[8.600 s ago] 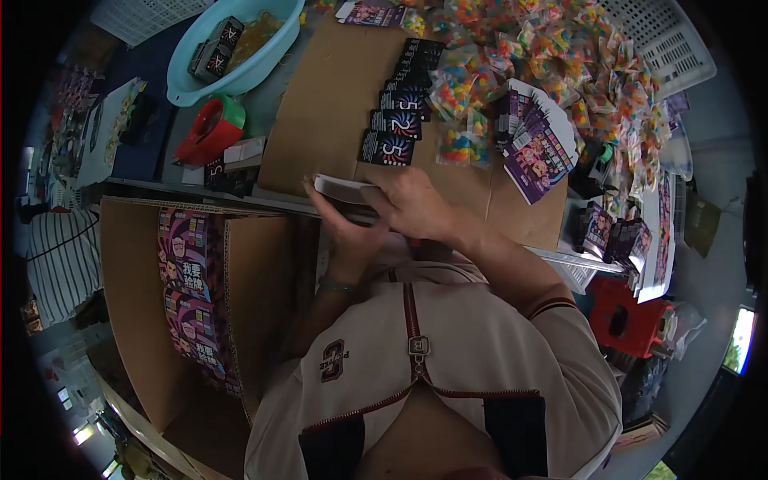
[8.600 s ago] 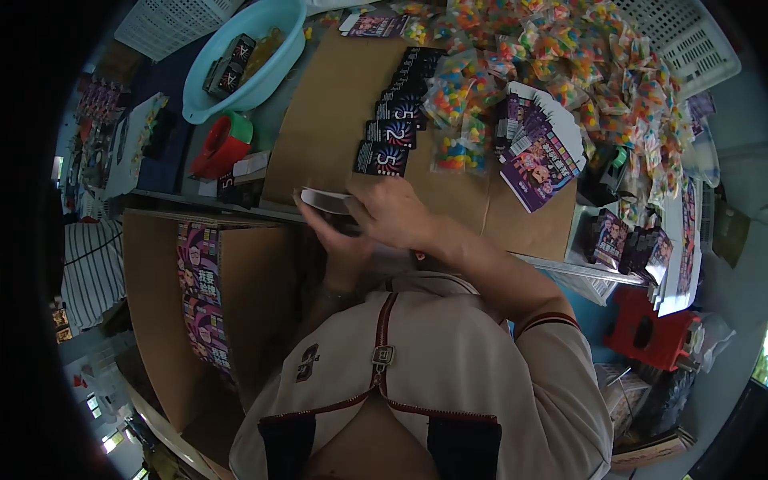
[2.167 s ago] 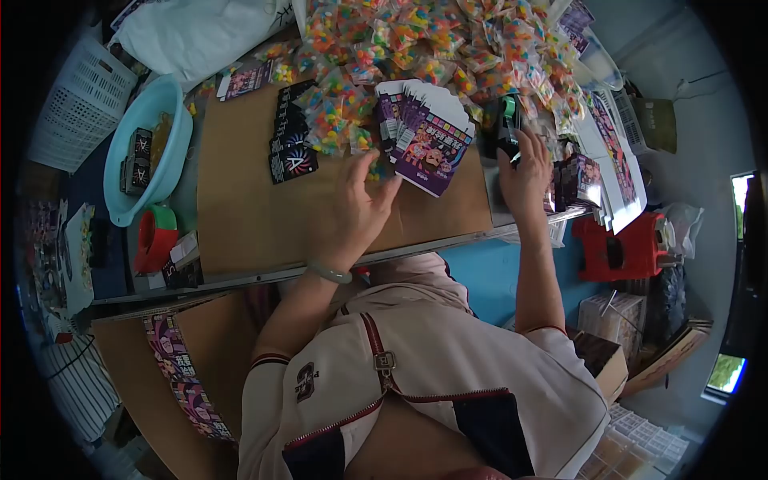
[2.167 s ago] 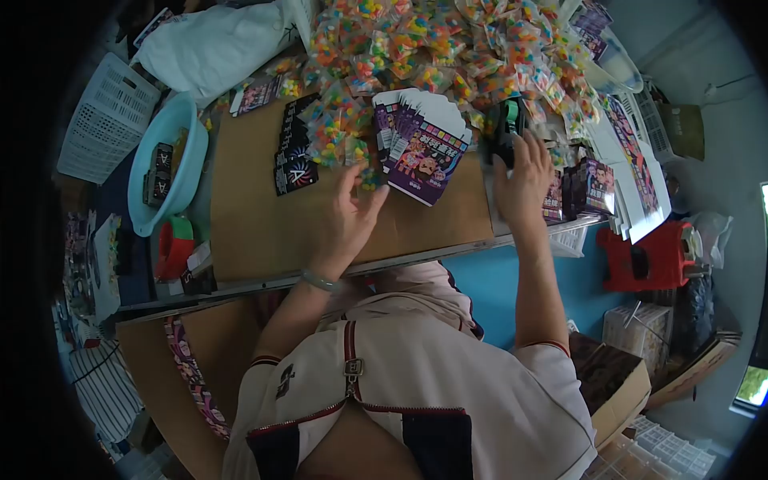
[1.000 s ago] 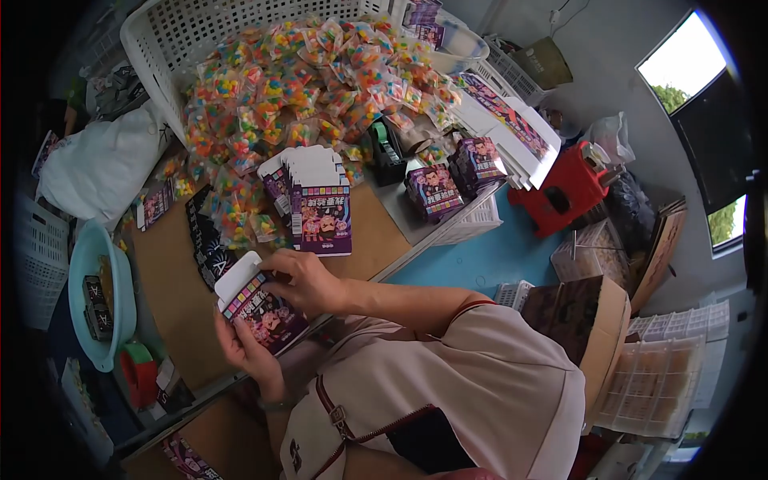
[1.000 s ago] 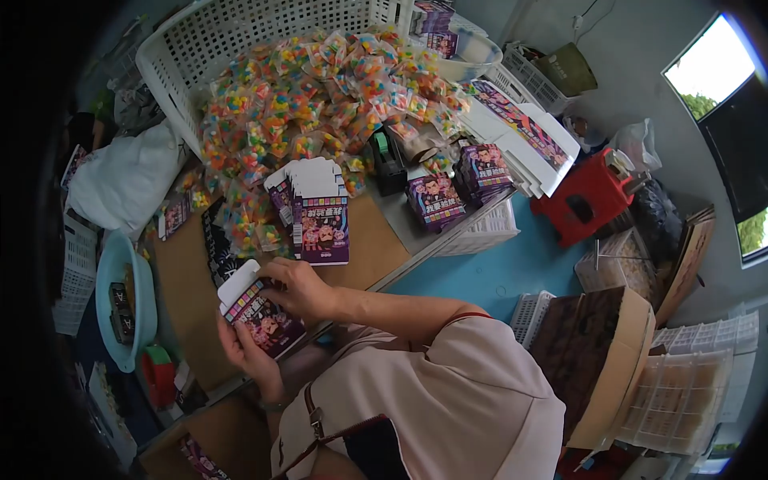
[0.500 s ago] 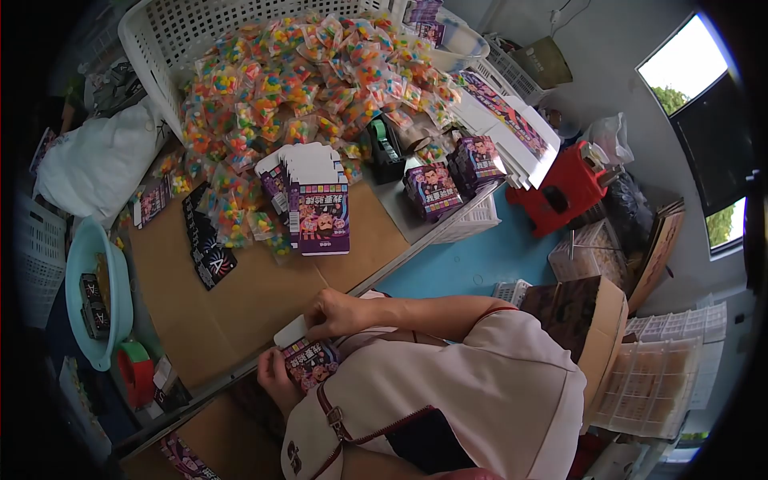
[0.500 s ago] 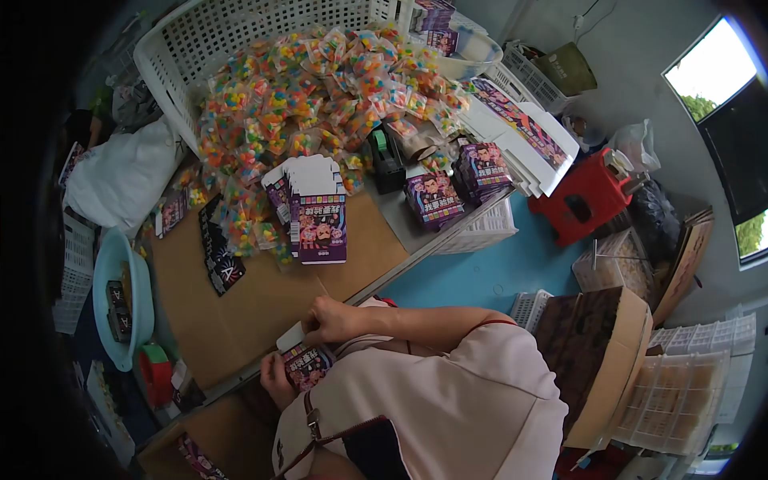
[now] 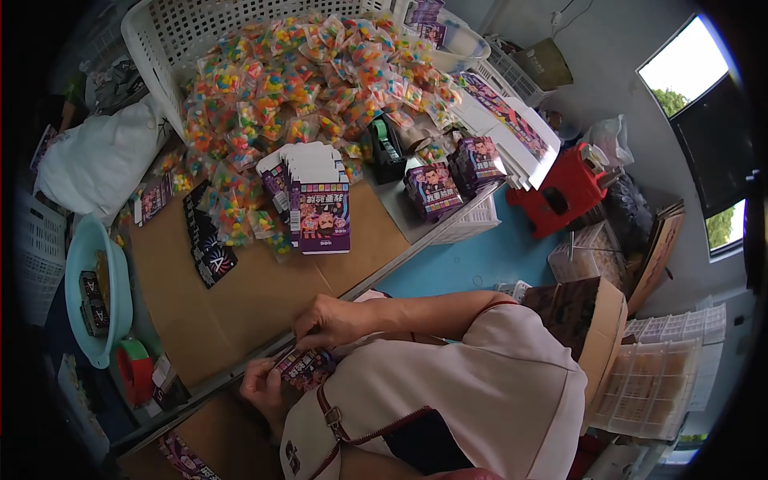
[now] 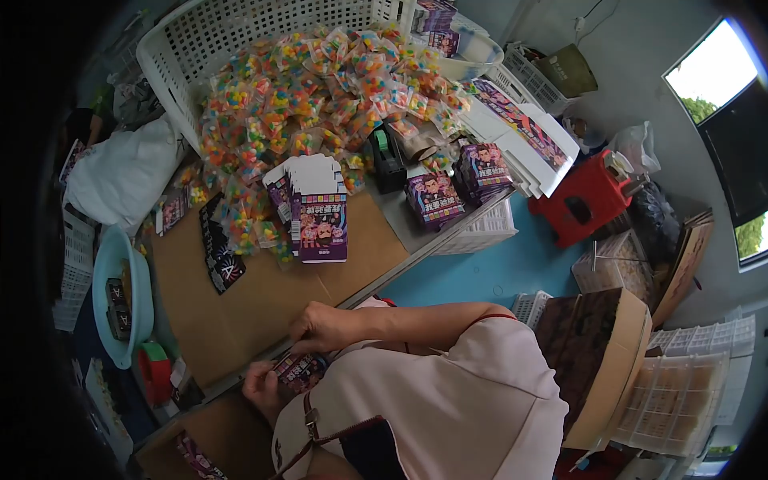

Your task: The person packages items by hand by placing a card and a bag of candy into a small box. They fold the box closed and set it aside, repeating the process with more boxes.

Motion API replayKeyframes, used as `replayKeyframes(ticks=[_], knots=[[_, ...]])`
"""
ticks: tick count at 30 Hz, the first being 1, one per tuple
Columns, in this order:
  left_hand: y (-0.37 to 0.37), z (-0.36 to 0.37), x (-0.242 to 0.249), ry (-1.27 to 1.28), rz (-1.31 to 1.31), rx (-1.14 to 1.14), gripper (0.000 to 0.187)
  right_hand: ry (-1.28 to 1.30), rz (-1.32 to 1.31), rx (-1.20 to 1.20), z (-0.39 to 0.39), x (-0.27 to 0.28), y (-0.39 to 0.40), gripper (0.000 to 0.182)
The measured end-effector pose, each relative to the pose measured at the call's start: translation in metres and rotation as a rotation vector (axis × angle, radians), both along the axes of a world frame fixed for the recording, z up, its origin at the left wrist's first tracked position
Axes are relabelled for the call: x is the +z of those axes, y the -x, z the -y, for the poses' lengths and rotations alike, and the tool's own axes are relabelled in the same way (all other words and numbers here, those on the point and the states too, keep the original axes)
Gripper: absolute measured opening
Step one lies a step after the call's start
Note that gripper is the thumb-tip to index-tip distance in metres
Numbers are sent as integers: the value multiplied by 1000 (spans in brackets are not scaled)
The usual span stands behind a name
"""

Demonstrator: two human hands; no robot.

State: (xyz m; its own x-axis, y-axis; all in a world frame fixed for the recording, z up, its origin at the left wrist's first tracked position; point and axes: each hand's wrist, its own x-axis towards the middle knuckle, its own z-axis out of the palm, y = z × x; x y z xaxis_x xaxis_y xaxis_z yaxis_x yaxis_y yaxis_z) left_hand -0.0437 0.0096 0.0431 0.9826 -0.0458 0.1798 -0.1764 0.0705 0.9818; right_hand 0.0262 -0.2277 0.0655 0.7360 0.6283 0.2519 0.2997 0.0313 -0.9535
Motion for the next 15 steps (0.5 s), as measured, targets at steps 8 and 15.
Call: replayKeyframes(ticks=[8, 15], knots=[[-12, 10, 12, -88, -296, 75, 12, 82, -140, -39, -6, 1, -12, 13], [-3, 5, -8, -231, -214, 66, 16, 69, -12, -120, -8, -6, 4, 5]])
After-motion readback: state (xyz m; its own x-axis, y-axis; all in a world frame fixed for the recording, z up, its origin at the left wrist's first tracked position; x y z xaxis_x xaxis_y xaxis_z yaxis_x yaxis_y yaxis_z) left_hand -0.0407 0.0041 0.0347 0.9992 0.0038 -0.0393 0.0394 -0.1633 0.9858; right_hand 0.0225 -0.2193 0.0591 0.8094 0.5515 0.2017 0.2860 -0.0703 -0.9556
